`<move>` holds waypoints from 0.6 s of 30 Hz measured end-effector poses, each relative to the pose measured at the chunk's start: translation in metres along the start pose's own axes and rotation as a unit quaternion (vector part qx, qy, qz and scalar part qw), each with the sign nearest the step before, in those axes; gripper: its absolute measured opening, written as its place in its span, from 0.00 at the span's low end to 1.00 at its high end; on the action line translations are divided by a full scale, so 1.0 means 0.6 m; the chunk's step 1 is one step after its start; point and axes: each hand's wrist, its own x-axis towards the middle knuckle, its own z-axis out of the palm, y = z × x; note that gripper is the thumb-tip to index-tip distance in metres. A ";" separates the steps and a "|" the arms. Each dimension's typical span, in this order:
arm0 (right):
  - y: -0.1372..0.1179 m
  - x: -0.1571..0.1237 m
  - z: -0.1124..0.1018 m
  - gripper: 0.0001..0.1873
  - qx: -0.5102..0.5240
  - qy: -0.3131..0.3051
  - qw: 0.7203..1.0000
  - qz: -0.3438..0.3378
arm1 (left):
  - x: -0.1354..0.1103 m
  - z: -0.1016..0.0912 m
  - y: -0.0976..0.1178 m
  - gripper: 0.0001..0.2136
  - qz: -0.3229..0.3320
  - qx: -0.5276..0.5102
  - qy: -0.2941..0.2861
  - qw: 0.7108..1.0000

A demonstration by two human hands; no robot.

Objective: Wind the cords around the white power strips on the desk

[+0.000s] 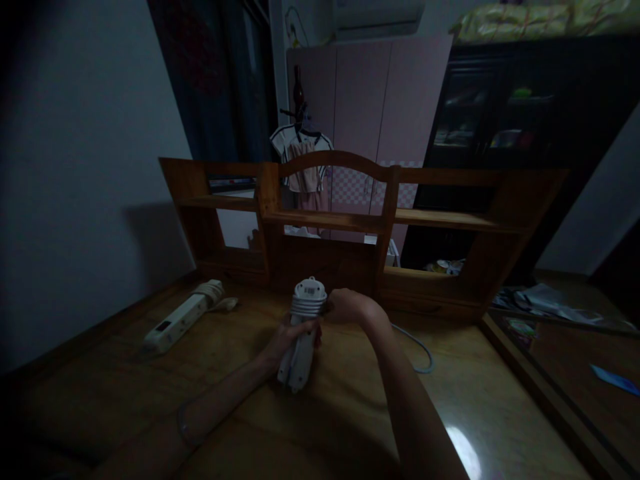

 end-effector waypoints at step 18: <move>-0.017 0.000 0.010 0.26 -0.048 0.178 0.983 -0.011 | 0.002 -0.008 -0.002 0.13 0.010 -0.076 0.014 0.997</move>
